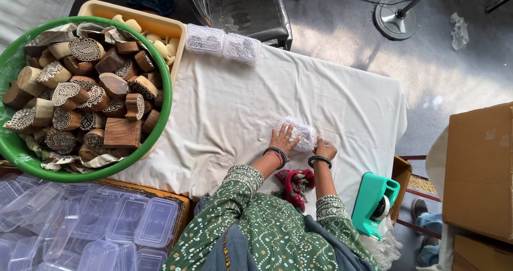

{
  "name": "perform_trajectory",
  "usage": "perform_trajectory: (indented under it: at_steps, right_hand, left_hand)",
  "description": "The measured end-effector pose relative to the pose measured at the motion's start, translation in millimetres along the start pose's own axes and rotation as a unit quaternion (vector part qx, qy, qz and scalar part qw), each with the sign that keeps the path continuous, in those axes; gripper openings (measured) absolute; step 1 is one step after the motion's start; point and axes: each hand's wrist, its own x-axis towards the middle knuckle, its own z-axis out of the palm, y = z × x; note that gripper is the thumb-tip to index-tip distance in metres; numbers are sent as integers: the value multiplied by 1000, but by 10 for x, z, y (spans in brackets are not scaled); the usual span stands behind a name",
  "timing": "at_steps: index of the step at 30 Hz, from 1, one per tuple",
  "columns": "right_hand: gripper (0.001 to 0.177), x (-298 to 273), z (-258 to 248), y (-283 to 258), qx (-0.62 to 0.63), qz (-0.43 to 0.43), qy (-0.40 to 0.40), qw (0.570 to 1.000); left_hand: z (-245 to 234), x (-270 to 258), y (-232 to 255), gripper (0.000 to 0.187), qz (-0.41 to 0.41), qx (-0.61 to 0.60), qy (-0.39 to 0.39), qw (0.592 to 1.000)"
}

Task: The person wraps a wooden stamp in bubble wrap and secures it with tape. They then wipe another wooden stamp with a cloth and place it into a small plastic container.

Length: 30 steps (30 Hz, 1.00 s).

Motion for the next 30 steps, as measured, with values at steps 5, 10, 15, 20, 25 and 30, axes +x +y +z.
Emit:
perform_trajectory:
  at_steps: [5, 10, 15, 20, 25, 30]
  right_hand:
    - [22, -205, 29, -207, -4, -101, -42, 994]
    - [22, -353, 83, -379, -56, -149, -43, 986]
    - [32, -342, 243, -312, -113, -158, -62, 979]
    - [24, -615, 229, -491, -238, -276, -148, 920]
    - [48, -603, 82, -274, -258, -328, -287, 862]
    - [56, -833, 144, -468, -390, -442, -246, 770]
  left_hand:
    - [-31, -25, -8, 118, 2, -1, -6, 1000]
    - [-28, -15, 11, 120, 3, 1, -8, 1000]
    - [-9, 2, 42, 119, -2, -1, -10, 1000]
    - [-61, -56, 16, 114, 3, -12, 8, 1000]
    - [104, 3, 4, 102, 15, -60, 46, 997]
    - [-53, -207, -121, 97, 42, -67, 108, 991]
